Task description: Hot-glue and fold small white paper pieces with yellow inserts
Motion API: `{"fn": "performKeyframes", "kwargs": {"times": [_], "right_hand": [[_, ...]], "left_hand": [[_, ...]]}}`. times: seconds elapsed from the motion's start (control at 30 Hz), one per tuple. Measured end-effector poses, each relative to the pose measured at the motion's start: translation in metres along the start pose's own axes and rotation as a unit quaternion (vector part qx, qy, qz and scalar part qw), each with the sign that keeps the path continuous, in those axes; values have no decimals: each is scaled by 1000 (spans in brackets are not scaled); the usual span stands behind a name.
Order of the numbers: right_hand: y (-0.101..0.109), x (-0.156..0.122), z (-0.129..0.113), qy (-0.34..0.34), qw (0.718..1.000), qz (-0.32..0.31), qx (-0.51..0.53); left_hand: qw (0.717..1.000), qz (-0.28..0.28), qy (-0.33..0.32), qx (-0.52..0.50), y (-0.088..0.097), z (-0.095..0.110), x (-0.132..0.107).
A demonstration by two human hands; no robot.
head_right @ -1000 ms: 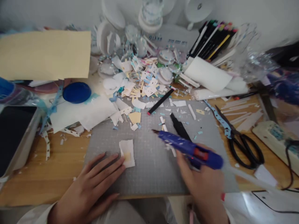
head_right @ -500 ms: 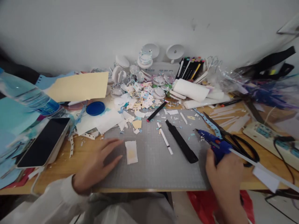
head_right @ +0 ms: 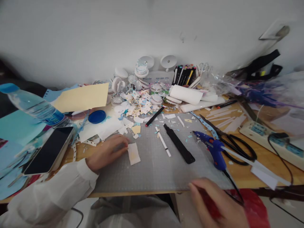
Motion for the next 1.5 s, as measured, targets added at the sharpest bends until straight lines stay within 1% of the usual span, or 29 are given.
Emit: {"fn": "performKeyframes", "kwargs": {"times": [0.1,0.17,0.3,0.4,0.47,0.57,0.67,0.77,0.8,0.87,0.9,0.97,1.03,1.07,1.13,1.2,1.3,1.43,1.5], "right_hand": [[-20,32,-30,1,997,-4,78],[-32,52,-38,4,994,-1,113],[-54,82,-34,4,984,-2,177],[-75,101,-31,7,975,-22,221],[-86,111,-29,7,971,-32,238],[-94,124,-29,11,968,-34,247],[-95,136,-35,37,966,-31,255],[-101,145,-38,47,956,-26,288],[-105,146,-35,38,949,-19,314],[-117,145,-27,2,923,-6,385],[-125,143,-23,-20,906,-4,423],[-145,134,-19,-62,870,-23,489],[-165,123,-25,-91,828,-72,548],[-172,117,-31,-102,805,-96,576],[-180,110,-44,-116,761,-126,626],[-180,107,-51,-137,733,-130,654],[-181,106,-52,-176,715,-142,662],[-184,104,-41,-211,717,-163,644],[-183,103,-39,-217,721,-162,638]], "left_hand": [[1000,0,1,-5,-4,-2,2],[1000,-4,6,-9,-7,-3,4],[999,2,36,-20,-4,-9,8],[998,17,65,-17,3,-14,9],[997,18,75,-9,3,-15,9],[997,5,80,-2,-7,-15,7],[996,1,91,-10,-17,-17,4],[994,14,107,-34,-16,-20,3],[993,21,112,-41,-13,-20,3],[988,52,127,-78,-2,-21,2],[982,73,134,-113,6,-21,1],[957,119,146,-221,21,-22,-1],[923,141,153,-324,29,-21,-2],[910,143,155,-358,31,-20,-2],[891,144,163,-398,32,-19,-1],[879,136,172,-423,29,-19,-1],[856,116,181,-470,19,-23,-1],[826,101,198,-518,2,-35,-3],[814,109,220,-526,-4,-44,-5]]}}
Point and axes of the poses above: each hand's wrist, its own x-axis towards the middle knuckle, its own y-axis out of the back of the hand, z = x × y, the point moved 10 cm from there along x, towards the middle knuckle, and after that the axes turned 6 degrees about y, right-handed, at the moved point
